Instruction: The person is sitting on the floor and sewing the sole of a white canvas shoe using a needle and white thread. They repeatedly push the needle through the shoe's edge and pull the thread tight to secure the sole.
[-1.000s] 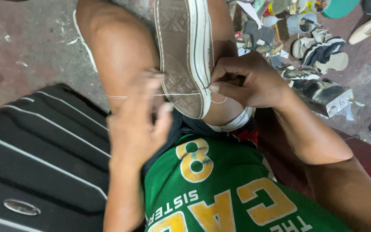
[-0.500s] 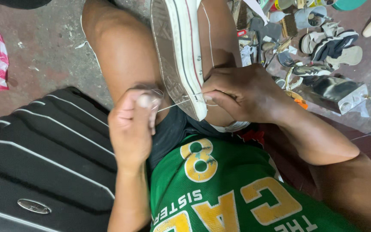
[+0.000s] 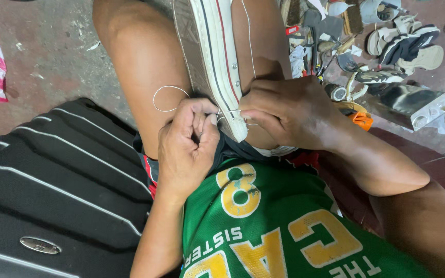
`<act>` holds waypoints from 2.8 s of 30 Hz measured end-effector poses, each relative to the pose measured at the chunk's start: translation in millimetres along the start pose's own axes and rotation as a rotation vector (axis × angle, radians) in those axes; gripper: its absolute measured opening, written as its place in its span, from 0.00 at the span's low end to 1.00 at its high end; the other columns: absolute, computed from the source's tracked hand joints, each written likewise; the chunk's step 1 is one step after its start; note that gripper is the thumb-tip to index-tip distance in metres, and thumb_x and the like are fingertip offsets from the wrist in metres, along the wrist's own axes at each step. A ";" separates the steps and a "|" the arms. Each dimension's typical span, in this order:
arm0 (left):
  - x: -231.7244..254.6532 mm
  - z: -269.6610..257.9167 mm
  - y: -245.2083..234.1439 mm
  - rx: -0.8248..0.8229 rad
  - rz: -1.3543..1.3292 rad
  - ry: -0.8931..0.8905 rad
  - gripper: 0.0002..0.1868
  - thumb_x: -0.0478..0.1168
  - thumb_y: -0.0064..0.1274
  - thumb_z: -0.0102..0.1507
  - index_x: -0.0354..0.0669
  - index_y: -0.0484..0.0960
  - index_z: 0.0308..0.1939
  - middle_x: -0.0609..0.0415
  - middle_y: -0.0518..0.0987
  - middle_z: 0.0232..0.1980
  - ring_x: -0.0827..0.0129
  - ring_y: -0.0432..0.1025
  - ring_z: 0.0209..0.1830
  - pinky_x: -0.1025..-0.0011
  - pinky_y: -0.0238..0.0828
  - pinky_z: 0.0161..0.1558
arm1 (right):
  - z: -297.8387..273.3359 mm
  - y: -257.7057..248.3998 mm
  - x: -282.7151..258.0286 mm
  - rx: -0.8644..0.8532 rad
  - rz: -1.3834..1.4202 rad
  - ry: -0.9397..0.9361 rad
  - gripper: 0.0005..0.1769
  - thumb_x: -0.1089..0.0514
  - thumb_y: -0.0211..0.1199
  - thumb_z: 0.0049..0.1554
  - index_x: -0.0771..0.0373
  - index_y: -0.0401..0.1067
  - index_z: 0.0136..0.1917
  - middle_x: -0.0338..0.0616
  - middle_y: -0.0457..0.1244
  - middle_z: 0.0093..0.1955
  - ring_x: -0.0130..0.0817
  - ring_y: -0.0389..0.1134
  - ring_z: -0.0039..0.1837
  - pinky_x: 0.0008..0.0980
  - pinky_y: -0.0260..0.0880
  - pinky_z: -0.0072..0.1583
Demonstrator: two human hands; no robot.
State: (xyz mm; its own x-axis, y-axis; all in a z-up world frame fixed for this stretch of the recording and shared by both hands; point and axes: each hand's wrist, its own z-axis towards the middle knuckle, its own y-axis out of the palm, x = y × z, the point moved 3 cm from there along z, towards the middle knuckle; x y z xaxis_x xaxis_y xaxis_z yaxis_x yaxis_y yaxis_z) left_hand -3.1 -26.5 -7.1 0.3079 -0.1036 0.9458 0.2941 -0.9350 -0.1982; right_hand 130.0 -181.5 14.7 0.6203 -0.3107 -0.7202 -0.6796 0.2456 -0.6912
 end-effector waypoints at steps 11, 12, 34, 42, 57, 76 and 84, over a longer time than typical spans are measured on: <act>-2.4 2.9 3.0 -0.020 0.002 -0.069 0.14 0.27 0.53 0.66 0.36 0.67 0.53 0.60 0.61 0.21 0.78 0.55 0.20 0.76 0.56 0.27 | 6.4 -3.8 -28.2 -0.039 -0.309 -0.060 0.08 0.58 0.62 0.58 0.60 0.65 0.46 0.41 0.59 0.42 0.41 0.67 0.43 0.40 0.67 0.43; -2.2 5.1 2.5 -0.025 0.008 -0.058 0.14 0.28 0.53 0.66 0.36 0.67 0.53 0.59 0.62 0.21 0.77 0.55 0.20 0.75 0.56 0.27 | 8.5 -3.8 -25.3 -0.038 -0.296 -0.064 0.09 0.56 0.62 0.61 0.59 0.64 0.46 0.40 0.59 0.42 0.41 0.67 0.43 0.41 0.66 0.43; 0.6 1.7 17.2 0.244 0.249 0.209 0.33 0.37 0.77 0.56 0.41 0.68 0.55 0.50 0.67 0.56 0.71 0.67 0.34 0.77 0.68 0.34 | -18.4 -23.6 35.9 0.007 -0.534 -0.026 0.26 0.39 0.67 0.62 0.54 0.69 0.29 0.36 0.57 0.24 0.33 0.57 0.25 0.33 0.55 0.30; 20.7 -0.6 9.5 0.119 0.326 0.218 0.34 0.38 0.76 0.56 0.42 0.72 0.60 0.47 0.69 0.61 0.72 0.69 0.34 0.76 0.71 0.34 | -46.3 -34.0 39.2 0.054 -0.569 0.050 0.30 0.36 0.66 0.62 0.53 0.68 0.26 0.35 0.56 0.22 0.31 0.54 0.23 0.35 0.52 0.29; 40.9 8.1 12.9 0.000 0.385 0.408 0.07 0.33 0.63 0.69 0.42 0.81 0.48 0.57 0.80 0.46 0.65 0.71 0.40 0.72 0.70 0.43 | -26.6 -17.5 15.6 -0.010 -0.277 -0.119 0.19 0.37 0.69 0.54 0.54 0.75 0.43 0.36 0.64 0.37 0.34 0.68 0.37 0.38 0.66 0.39; 43.8 9.3 14.4 -0.184 0.293 0.191 0.44 0.37 0.72 0.58 0.45 0.64 0.74 0.50 0.78 0.47 0.73 0.75 0.32 0.73 0.77 0.35 | -33.7 -15.2 5.6 -0.052 0.357 0.185 0.04 0.56 0.66 0.58 0.55 0.76 0.48 0.37 0.70 0.35 0.25 0.71 0.31 0.29 0.67 0.32; 27.9 -0.2 18.1 -0.081 0.138 0.067 0.57 0.39 0.77 0.53 0.44 0.56 0.79 0.54 0.77 0.54 0.75 0.74 0.33 0.76 0.77 0.36 | -9.4 -17.1 24.2 0.122 -0.318 0.105 0.02 0.55 0.65 0.64 0.53 0.75 0.50 0.39 0.68 0.43 0.36 0.72 0.43 0.38 0.70 0.42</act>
State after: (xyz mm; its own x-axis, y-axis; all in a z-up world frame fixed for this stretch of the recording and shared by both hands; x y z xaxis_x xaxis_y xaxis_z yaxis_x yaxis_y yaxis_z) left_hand 10.7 -46.4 15.7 0.2787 -0.2528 0.9265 0.1780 -0.9344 -0.3085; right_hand 153.0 -201.8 9.6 0.7454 -0.4802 -0.4624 -0.4033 0.2275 -0.8864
